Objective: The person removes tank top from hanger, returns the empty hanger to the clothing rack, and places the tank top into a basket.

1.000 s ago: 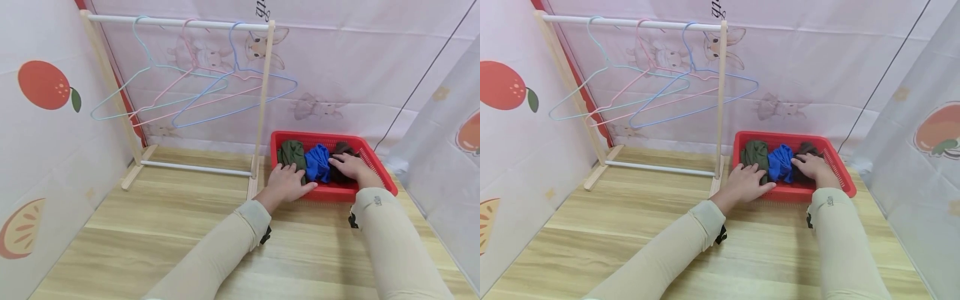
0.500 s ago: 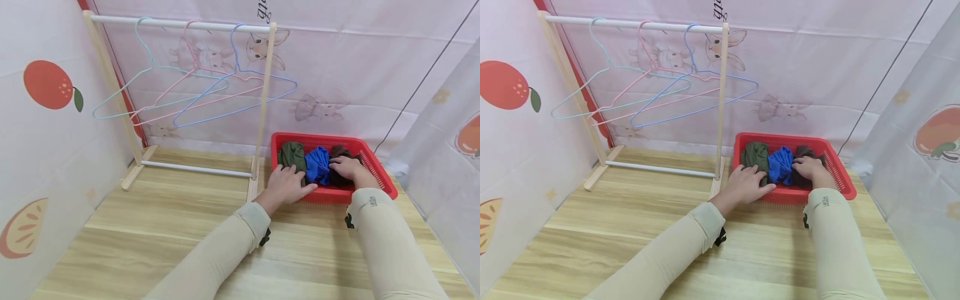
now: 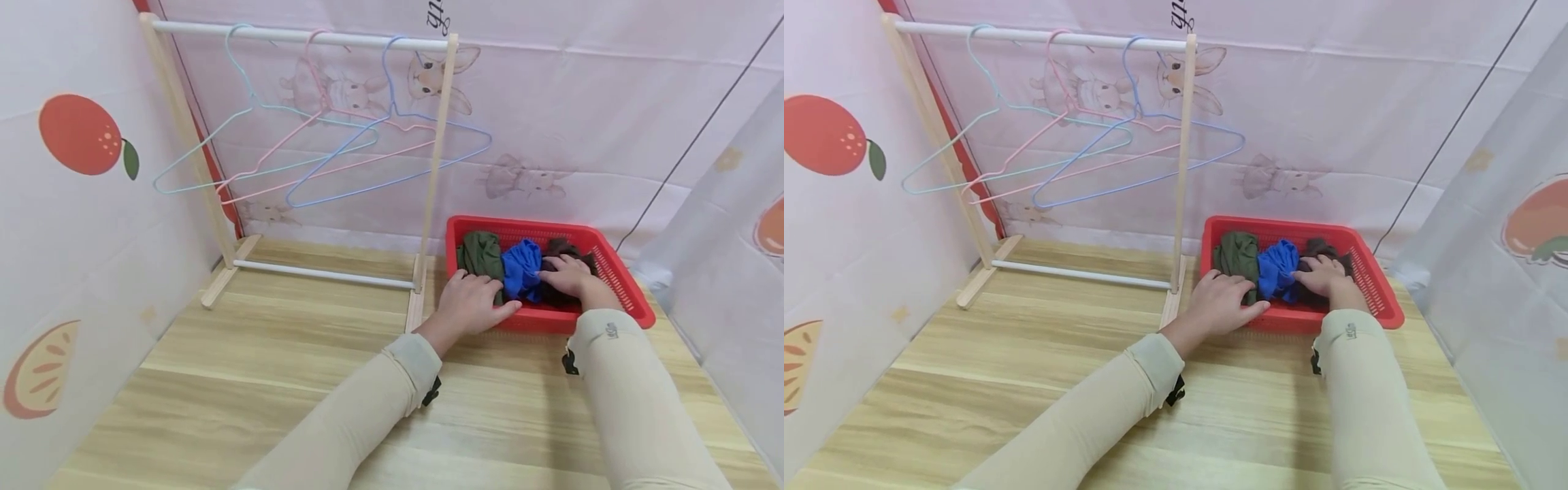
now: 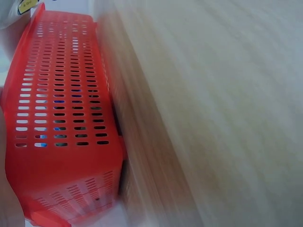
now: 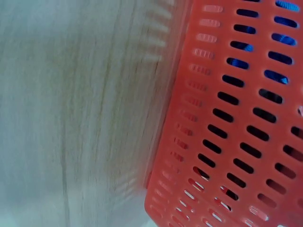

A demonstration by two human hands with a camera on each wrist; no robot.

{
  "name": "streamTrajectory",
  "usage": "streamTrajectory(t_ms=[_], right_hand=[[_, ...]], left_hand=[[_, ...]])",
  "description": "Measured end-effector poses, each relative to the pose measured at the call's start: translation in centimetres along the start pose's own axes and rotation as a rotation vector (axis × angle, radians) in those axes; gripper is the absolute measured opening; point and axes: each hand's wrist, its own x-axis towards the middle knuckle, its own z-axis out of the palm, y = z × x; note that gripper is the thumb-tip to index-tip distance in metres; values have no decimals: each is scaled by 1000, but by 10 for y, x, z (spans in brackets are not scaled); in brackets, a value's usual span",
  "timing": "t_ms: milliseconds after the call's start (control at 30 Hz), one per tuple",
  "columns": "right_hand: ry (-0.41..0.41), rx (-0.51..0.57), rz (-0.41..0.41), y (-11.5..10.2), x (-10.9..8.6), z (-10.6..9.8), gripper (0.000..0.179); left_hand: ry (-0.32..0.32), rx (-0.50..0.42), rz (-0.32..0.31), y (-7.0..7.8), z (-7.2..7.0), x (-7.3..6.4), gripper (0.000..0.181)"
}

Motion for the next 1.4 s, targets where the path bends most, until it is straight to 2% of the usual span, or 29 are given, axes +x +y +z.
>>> streamTrajectory(t_ms=[100,167,267,367,433,633,733,900,1067,1300,1400], right_hand=[[-5,22,4,4,-2,3,88],[-9,41,25,1,-6,2,88],[-6,56,53,-10,-12,-2,86],[6,32,82,-20,-16,-5,81],[16,7,99,-25,-18,-5,79],[80,-79,74,-26,-20,-3,76],[108,-89,69,-26,-20,-4,77],[165,-77,87,-24,-18,-5,82],[263,-67,86,-22,-15,-7,83],[382,-97,85,-26,-13,-12,81],[411,-111,90,-32,-14,-13,81]], left_hand=[[36,-22,25,0,2,-3,67],[83,-40,44,0,5,-5,62],[245,-43,92,-4,10,-6,47],[424,-22,171,-10,15,-6,36],[502,-17,230,-14,18,-6,35],[592,-81,403,-29,25,-8,27],[636,-83,458,-41,29,-11,23],[663,-29,490,-62,32,-14,34],[661,36,509,-82,22,-13,39],[528,37,501,-112,-4,-13,34],[497,72,481,-128,-13,-18,32]])
